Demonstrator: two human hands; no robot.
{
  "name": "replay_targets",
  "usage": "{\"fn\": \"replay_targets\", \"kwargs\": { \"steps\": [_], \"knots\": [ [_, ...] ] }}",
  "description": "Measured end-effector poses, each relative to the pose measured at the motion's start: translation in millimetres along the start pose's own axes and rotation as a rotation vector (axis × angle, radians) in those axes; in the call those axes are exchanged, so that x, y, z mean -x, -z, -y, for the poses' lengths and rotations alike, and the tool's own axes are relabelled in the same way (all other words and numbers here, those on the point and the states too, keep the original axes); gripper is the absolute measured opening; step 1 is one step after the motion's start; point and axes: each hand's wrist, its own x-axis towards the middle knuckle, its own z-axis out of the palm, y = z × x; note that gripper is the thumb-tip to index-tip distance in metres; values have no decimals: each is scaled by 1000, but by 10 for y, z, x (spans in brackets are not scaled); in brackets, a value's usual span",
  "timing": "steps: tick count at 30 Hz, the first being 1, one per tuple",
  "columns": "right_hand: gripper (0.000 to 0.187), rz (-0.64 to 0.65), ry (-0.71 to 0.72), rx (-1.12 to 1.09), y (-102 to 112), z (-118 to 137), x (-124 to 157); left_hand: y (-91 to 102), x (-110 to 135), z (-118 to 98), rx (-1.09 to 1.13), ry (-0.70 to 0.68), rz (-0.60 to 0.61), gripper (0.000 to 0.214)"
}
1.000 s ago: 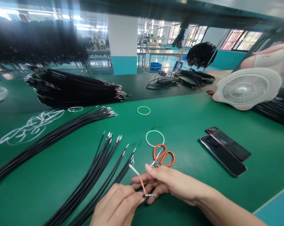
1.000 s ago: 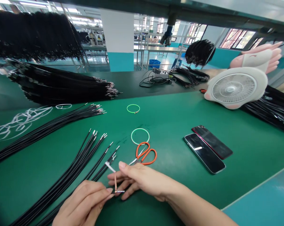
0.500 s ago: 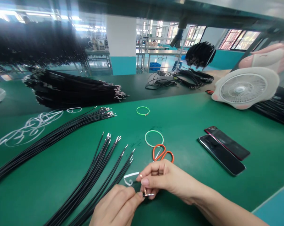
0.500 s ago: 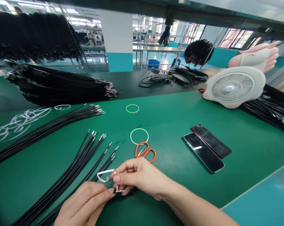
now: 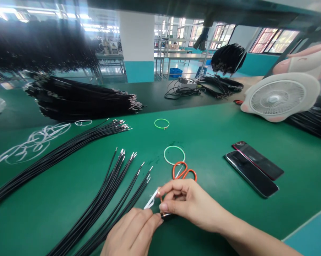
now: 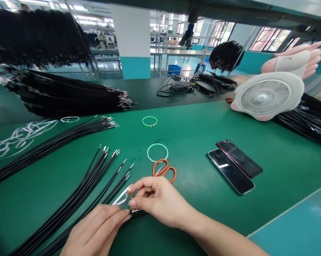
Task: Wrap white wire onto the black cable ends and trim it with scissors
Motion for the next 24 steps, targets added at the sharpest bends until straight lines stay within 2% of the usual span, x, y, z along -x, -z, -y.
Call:
{"fn": "replay_targets", "kwargs": {
  "steps": [6, 13, 24],
  "knots": [
    [16, -63, 30, 123, -41, 22, 19, 3, -35, -18, -11, 27, 61, 17],
    [15, -55, 41, 145, -48, 17, 29, -39, 28, -29, -41, 56, 94, 17],
    [15, -39, 15, 130, -39, -7, 7, -51, -4, -57, -7, 86, 118, 16]
  ]
}}
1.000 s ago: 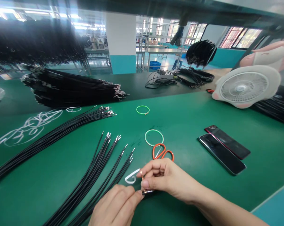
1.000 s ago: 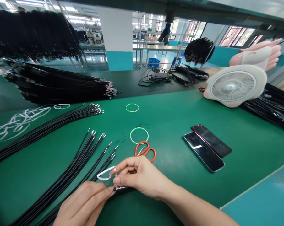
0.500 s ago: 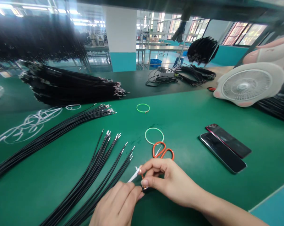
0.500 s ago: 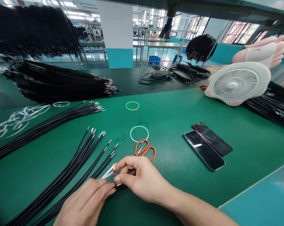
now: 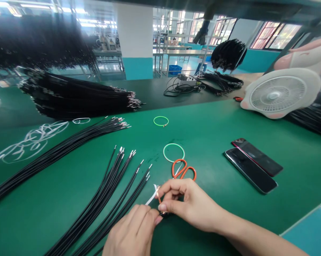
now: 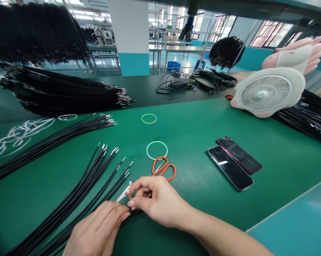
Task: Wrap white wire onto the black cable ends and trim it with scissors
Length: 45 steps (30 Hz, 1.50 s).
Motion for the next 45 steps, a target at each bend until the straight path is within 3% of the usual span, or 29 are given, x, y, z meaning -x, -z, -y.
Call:
{"fn": "replay_targets", "kwargs": {
  "steps": [6, 19, 23, 27, 30, 33, 35, 39, 45],
  "knots": [
    [32, 91, -37, -42, 62, -18, -37, -28, 38, 0, 9, 51, 13, 17],
    [42, 156, -10, -70, 135, 16, -37, -70, 99, 7, 48, 144, 51, 19],
    [33, 69, 60, -4, 83, -43, -64, -101, 133, 46, 268, 348, 122, 22],
    [30, 7, 117, 120, 26, -88, -77, -120, 101, 114, 539, 646, 177, 18],
    [21, 22, 161, 317, 95, -39, -82, -150, 66, 159, 679, 872, 196, 22],
    [5, -38, 211, 655, 339, 80, -117, -178, 33, 192, 793, 986, 210, 24],
    [22, -48, 270, 906, 553, 162, -158, -182, 11, 210, 857, 1018, 204, 24],
    [38, 139, 360, 1243, 857, 270, -210, -157, -37, 225, 922, 1053, 192, 23],
    [29, 351, 464, 1661, 861, 334, -156, -118, -91, 192, 957, 1056, 193, 23]
  ]
}}
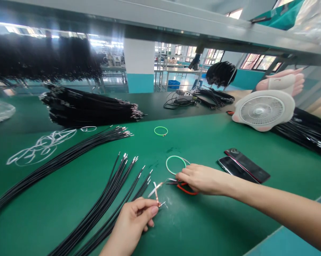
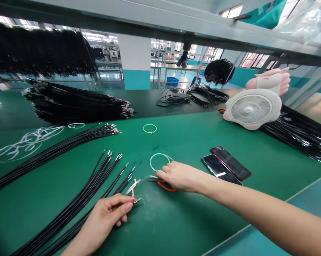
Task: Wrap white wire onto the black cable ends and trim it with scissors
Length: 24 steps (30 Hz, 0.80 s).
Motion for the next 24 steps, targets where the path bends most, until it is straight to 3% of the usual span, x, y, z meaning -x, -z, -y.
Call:
{"fn": "replay_targets", "kwargs": {
  "steps": [3, 7, 12, 19, 24],
  "knots": [
    [34, 45, 18, 43, 45, 23, -1, -10, 6, -3, 10, 10, 4, 25],
    [34, 77, -23, -72, 140, 21, 26, -12, 5, 15, 10, 29, 13, 26],
    [26, 36, 86, -223, 236, 97, 39, -8, -3, 21, 7, 40, 30, 27],
    [32, -12, 156, -31, 214, 298, -90, -5, -10, 1, 17, 44, 49, 30],
    [28, 5, 133, -40, 195, 318, -137, -17, -12, -2, 21, 46, 46, 28]
  ]
}}
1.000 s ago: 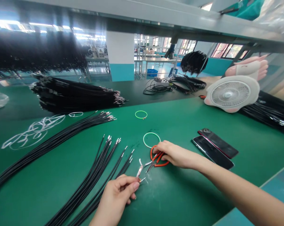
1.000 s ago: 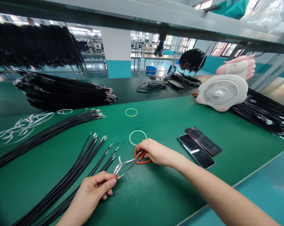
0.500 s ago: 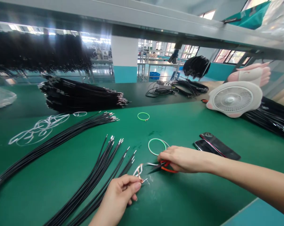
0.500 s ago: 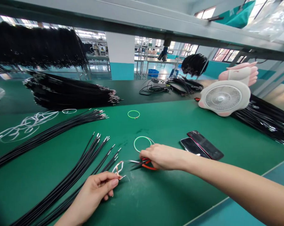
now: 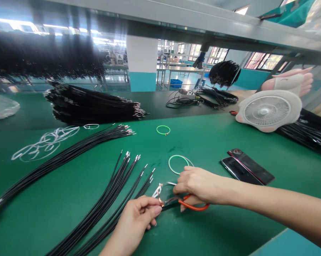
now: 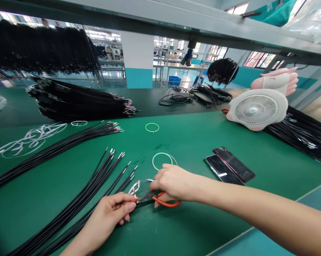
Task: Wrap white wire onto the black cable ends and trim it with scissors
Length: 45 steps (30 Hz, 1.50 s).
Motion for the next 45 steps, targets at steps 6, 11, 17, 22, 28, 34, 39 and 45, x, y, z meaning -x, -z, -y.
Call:
{"fn": "replay_targets", "kwargs": {
  "steps": [6, 11, 17, 22, 28, 34, 39, 45],
  "knots": [
    [27, 62, 16, -61, 15, -45, -30, -11, 9, -4, 0, 3, -7, 24],
    [28, 78, 48, -125, 10, -73, -44, -8, 2, 3, 0, 9, -4, 23],
    [31, 48, 52, -107, -20, -49, -70, -4, -5, 9, 7, 6, 0, 27],
    [28, 50, 65, -110, -19, -52, -87, -3, -8, 12, 12, 6, 5, 27],
    [20, 67, -35, -84, -14, 7, -48, -8, 5, 3, -5, -3, -20, 24],
    [37, -1, -209, 297, -279, 76, 150, 23, 75, 0, -85, -68, 6, 18],
    [27, 5, -258, 221, -271, 186, 186, 29, 110, -14, -163, -112, 4, 15],
    [29, -137, -224, -204, -75, 346, 9, 26, 125, -29, -266, -169, -15, 15]
  ]
}}
